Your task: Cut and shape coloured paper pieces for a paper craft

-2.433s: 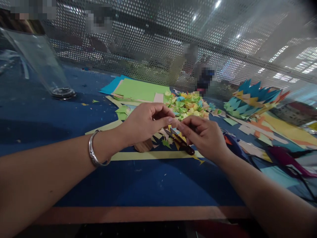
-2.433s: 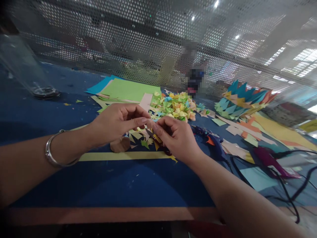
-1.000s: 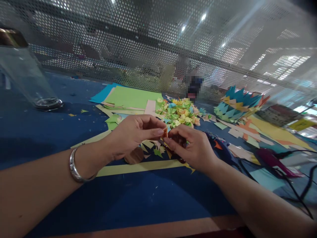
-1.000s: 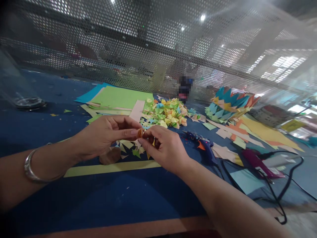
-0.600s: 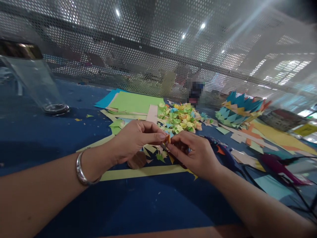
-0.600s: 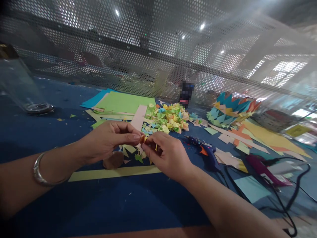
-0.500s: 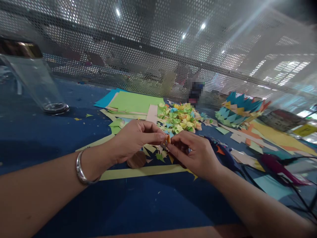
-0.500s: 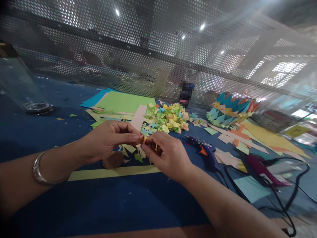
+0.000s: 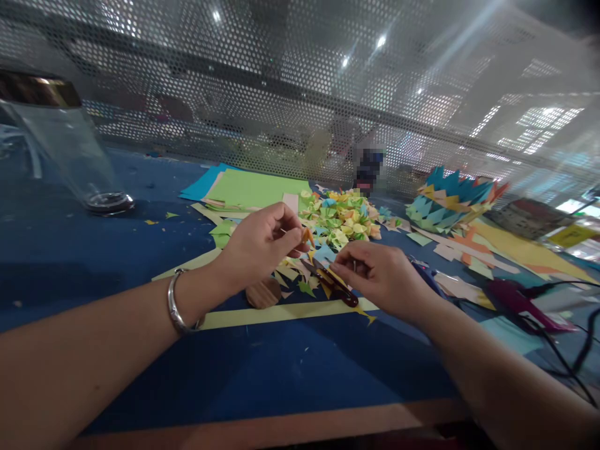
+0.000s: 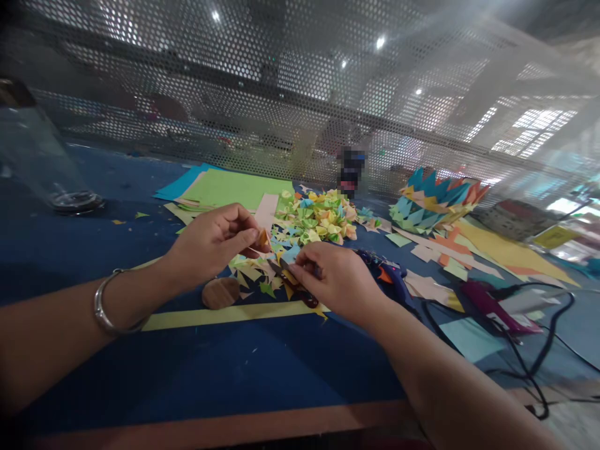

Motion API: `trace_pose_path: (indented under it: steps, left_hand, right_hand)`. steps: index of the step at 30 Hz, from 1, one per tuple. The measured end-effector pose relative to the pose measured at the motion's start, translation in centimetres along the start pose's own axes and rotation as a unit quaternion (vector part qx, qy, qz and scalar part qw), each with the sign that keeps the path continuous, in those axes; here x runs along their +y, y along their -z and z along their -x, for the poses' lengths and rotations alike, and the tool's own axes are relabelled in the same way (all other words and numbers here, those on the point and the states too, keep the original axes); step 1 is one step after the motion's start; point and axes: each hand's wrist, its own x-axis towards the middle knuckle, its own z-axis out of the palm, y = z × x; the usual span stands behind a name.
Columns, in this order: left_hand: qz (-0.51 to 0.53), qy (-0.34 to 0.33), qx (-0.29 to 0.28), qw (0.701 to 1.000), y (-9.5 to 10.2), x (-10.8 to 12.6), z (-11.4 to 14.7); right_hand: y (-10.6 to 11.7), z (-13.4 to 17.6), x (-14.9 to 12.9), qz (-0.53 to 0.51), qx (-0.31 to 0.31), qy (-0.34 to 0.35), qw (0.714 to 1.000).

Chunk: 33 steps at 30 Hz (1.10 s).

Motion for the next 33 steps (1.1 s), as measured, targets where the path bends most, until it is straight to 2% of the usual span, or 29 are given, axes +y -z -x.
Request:
trace_pose_path:
  steps: [3,6,9,12,16,21,25,27,30,31,33]
  left_hand:
    - [-0.007,-0.015,-0.004,1.000,0.0,-0.4,0.0]
    - [-0.010,-0.025,-0.001,1.000,0.0,-0.8,-0.1]
    - [-0.017,-0.019,0.005,1.000,0.1,-1.0,0.0]
    - [-0.016,-0.013,0.007,1.000,0.0,-1.0,0.1]
    - [-0.004,-0.006,0.002,1.000,-0.3,-0.8,0.4]
    - [-0.005,0.010,0.003,1.000,-0.5,-0.4,0.7]
    - [-0.019,0.012,-0.007,1.000,-0.7,-0.4,0.9]
    - [-0.014,0.011,-0.011,1.000,-0.7,-0.4,0.9]
    - [0.005,0.013,-0.017,1.000,-0.8,-0.3,0.9]
    - [0.009,0.014,-0.017,1.000,-0.8,-0.3,0.9]
    - [0.012,0.016,-0.016,1.000,-0.8,-0.4,0.8]
  right_hand:
    - [1.2,1.2,0.3,0.041,-0.007,-0.011,0.999]
    - [2.7,3.2,1.5,0.073,0.015,-0.043,0.996]
    - [4.3,5.6,3.5,0.108,0.060,-0.111,0.986]
    - [5.6,7.9,5.5,0.183,0.085,-0.216,0.955]
    - [6.2,9.7,7.6,0.184,0.057,-0.267,0.944]
    - [5.2,9.9,10.1,0.108,0.073,-0.281,0.951]
    - [4.2,9.6,10.9,0.032,0.159,-0.332,0.929]
    - [4.5,9.6,10.6,-0.070,0.178,-0.362,0.913]
    - [5.8,10.0,10.1,-0.256,0.130,-0.402,0.869]
    - [6.3,10.1,10.0,-0.305,0.105,-0.403,0.856]
    - [7.1,10.4,9.9,-0.375,0.111,-0.365,0.845]
